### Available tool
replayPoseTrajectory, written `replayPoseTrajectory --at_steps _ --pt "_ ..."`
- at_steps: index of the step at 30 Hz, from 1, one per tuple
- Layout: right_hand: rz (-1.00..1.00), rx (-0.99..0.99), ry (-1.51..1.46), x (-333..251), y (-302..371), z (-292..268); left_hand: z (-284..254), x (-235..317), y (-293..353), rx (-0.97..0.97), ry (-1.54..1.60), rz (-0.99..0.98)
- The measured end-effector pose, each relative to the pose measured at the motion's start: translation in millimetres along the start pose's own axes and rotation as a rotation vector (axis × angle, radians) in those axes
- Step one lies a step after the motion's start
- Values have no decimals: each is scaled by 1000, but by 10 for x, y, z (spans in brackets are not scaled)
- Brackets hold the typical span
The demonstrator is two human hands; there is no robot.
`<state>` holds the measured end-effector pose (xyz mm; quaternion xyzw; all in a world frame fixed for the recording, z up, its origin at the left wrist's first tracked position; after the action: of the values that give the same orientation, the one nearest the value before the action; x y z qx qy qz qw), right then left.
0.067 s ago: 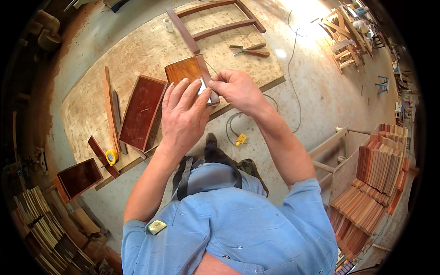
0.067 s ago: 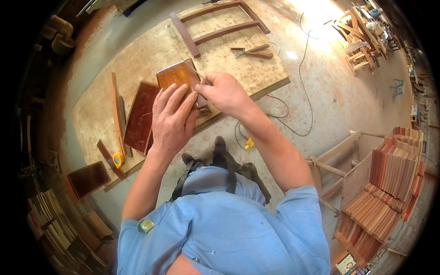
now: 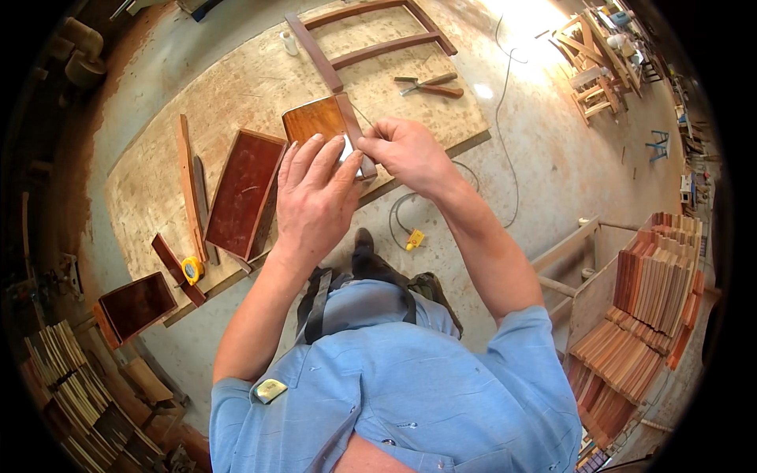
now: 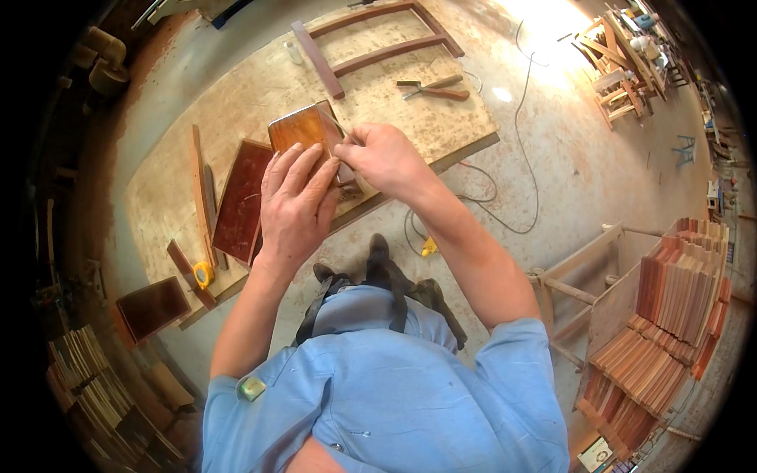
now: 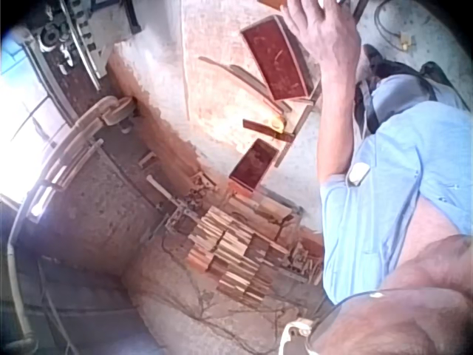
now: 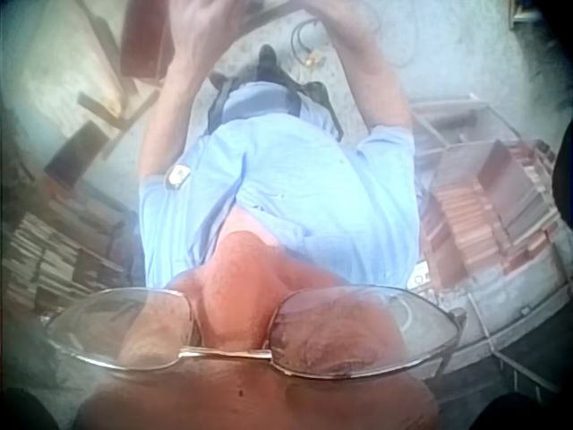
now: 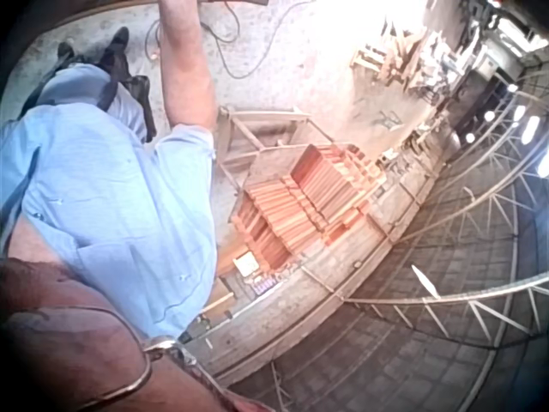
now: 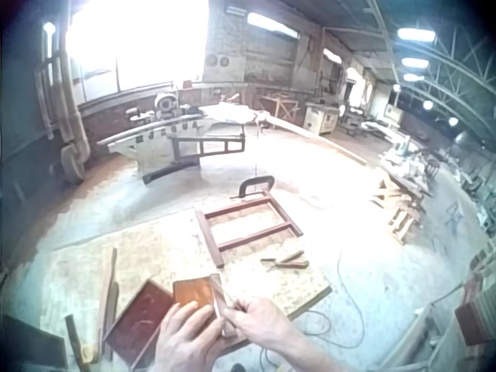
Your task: The person assembles a small wooden box by inserting thin wooden strips into grooves on the sides. They use a metal chisel to tap and align the pieces, then fit a curved wooden panel into the frame. The person repeatedly checks alignment and adjusts the components on a workbench.
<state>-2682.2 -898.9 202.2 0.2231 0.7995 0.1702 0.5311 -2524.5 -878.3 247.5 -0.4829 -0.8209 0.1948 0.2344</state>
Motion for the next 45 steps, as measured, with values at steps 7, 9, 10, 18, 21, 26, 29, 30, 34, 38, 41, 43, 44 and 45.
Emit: replayPoseTrajectory --at_steps 7,9,10,18,21,26,29,30,34,38,41,43,44,45 --pt "-9 -43 -55 9 -32 27 7 17 25 28 -21 -6" --pt "-24 -65 -88 64 -79 47 12 29 19 30 -20 -8" --pt "-29 -60 -83 57 -78 45 12 28 20 30 -21 -11" --pt "-16 -80 -94 13 -53 25 13 43 13 11 -14 -17" --pt "-23 -78 -131 29 -57 32 1 55 19 10 -18 -17" --pt "-25 -97 -154 80 -76 50 7 59 28 13 -15 -21" --pt "-23 -113 -175 105 -78 61 13 57 25 17 -13 -26" --pt "-16 -118 -182 119 -86 61 18 58 19 22 -11 -26" --pt "-33 -101 -170 129 -97 40 32 72 -2 31 -14 -24" --pt "-47 -110 -184 116 -109 43 22 70 -7 39 -12 -24" --pt "-80 -58 -94 -63 57 -53 -130 35 51 107 21 -57" --pt "-148 -27 -35 -275 322 -137 -273 72 143 230 150 -113" --pt "-185 -33 -25 -357 481 -116 -328 89 210 271 269 -188" --pt "-157 -87 -103 -387 635 -52 -406 139 212 272 360 -241"
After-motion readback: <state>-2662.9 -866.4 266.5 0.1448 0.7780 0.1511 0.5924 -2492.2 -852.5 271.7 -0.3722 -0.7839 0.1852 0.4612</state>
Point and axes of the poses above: each hand's wrist, its own y-axis away from the middle knuckle, its own z-axis out of the palm, x = y × z, the point moved 7 cm from there along -y, towards the middle knuckle, and after that the axes turned 14 degrees about z, right-handed, at the moved point
